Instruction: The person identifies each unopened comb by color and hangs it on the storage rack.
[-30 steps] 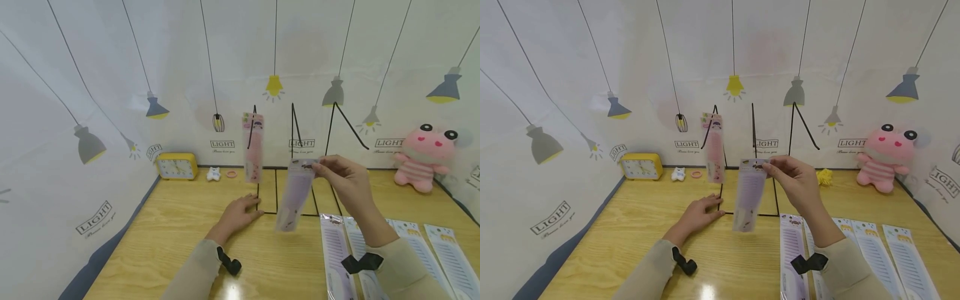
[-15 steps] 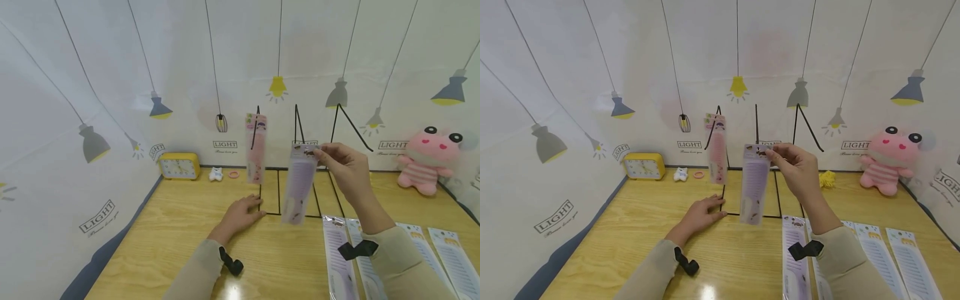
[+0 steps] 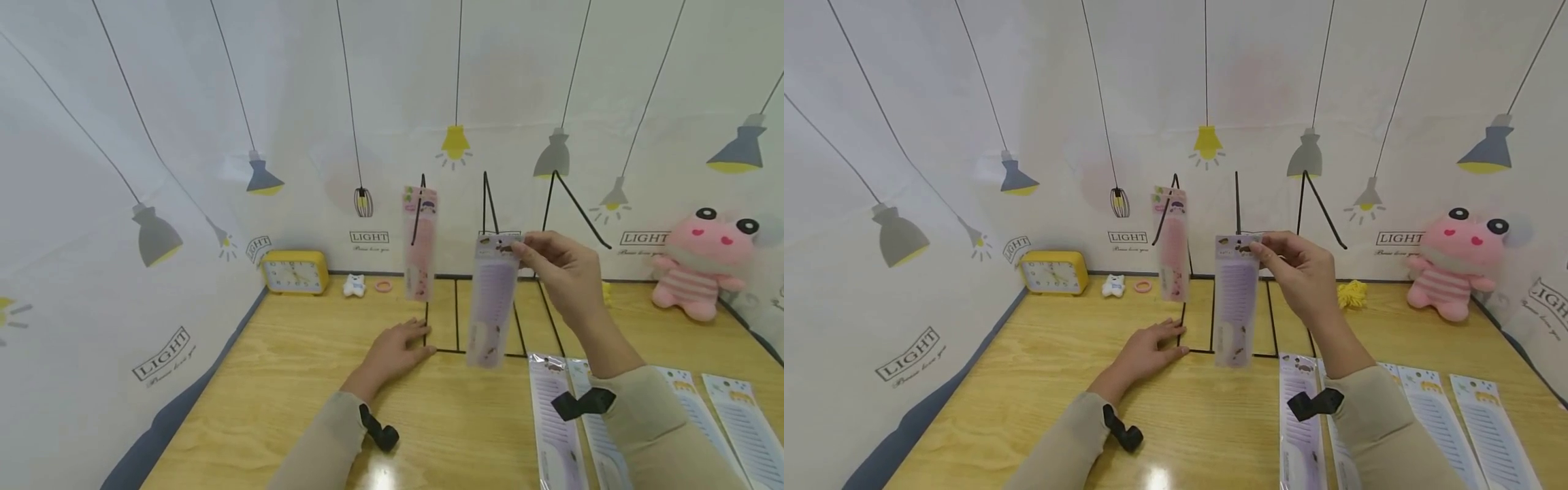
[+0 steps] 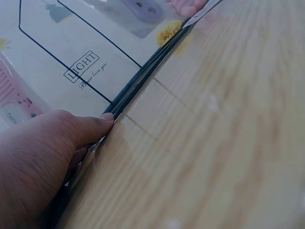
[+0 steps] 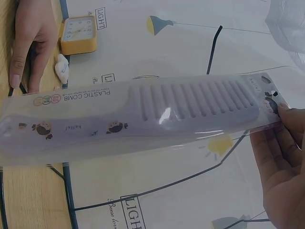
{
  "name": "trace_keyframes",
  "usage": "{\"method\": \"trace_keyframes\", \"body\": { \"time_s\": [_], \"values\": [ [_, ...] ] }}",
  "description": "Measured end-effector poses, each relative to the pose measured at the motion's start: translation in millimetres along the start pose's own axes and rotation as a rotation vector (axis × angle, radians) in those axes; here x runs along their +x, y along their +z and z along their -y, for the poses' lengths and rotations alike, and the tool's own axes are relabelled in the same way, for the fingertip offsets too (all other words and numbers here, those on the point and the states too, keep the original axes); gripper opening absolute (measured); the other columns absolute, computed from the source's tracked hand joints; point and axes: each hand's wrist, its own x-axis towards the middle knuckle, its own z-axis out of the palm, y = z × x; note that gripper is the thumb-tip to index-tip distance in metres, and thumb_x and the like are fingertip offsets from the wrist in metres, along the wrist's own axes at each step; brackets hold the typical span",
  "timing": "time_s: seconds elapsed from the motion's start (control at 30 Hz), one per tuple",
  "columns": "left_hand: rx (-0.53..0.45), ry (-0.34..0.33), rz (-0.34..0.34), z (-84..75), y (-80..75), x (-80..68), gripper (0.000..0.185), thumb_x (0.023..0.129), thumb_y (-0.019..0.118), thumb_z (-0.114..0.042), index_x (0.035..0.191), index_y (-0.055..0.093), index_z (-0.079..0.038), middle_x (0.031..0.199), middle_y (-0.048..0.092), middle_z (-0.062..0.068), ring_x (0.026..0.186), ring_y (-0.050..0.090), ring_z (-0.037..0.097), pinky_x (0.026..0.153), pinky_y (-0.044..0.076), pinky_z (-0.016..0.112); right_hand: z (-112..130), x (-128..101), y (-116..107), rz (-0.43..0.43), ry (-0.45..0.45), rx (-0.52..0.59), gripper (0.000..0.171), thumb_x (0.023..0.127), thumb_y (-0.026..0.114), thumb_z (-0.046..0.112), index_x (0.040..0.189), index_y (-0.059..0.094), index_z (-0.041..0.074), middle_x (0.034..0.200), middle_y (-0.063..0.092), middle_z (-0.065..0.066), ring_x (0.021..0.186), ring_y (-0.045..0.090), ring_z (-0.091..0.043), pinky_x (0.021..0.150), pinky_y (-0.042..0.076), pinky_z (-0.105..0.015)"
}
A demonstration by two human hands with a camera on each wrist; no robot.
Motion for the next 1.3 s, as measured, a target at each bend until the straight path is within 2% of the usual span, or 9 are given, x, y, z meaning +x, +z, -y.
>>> {"method": "trace_keyframes", "body": {
  "time_s": [0.3,0.6,0.83,0.97,1.3],
  "values": [
    [0.001,0.009,-0.011,0.6,1.3,0.7,0.056,0.098,0.061,-0.049,0.146,0.056,-0.021,0.155,0.045,-0.005,0.147,0.033,0.016,0.120,0.028,0.045,-4.8,5.0,3.5,0.001,0.002,-0.088,0.019,0.097,0.070,0.016,0.101,0.072,-0.002,0.090,0.073,-0.004,0.078,0.071,-0.013,0.077,0.057,-0.020],
    [0.002,0.007,0.002,1.4,1.2,1.6,0.056,0.098,0.060,-0.052,0.146,0.056,-0.022,0.155,0.044,-0.007,0.147,0.031,0.012,0.120,0.028,0.043,-16.3,14.7,4.1,-0.020,0.055,-0.135,0.025,0.096,0.071,0.024,0.103,0.072,0.000,0.092,0.074,-0.002,0.082,0.070,-0.011,0.079,0.055,-0.019],
    [-0.009,0.012,-0.007,2.0,-0.1,0.1,0.055,0.098,0.061,-0.050,0.145,0.057,-0.021,0.155,0.045,-0.006,0.147,0.032,0.014,0.120,0.028,0.044,-26.4,35.7,8.5,-0.016,0.094,-0.182,0.034,0.096,0.070,0.035,0.109,0.071,0.003,0.097,0.072,-0.004,0.087,0.067,-0.013,0.079,0.053,-0.019],
    [-0.010,0.018,-0.009,2.8,0.2,0.0,0.055,0.098,0.061,-0.051,0.144,0.058,-0.021,0.154,0.046,-0.006,0.147,0.033,0.015,0.120,0.028,0.045,-34.9,50.5,11.6,-0.028,0.106,-0.235,0.038,0.096,0.069,0.040,0.111,0.072,0.005,0.101,0.073,-0.004,0.089,0.066,-0.009,0.078,0.051,-0.018],
    [-0.002,0.009,0.002,-0.4,-1.0,0.7,0.056,0.098,0.061,-0.050,0.145,0.057,-0.020,0.154,0.045,-0.006,0.147,0.033,0.015,0.120,0.028,0.045,-51.9,77.8,15.0,-0.061,0.123,-0.315,0.039,0.098,0.065,0.042,0.114,0.071,0.007,0.104,0.073,-0.007,0.087,0.065,-0.002,0.076,0.049,-0.018]
  ]
}}
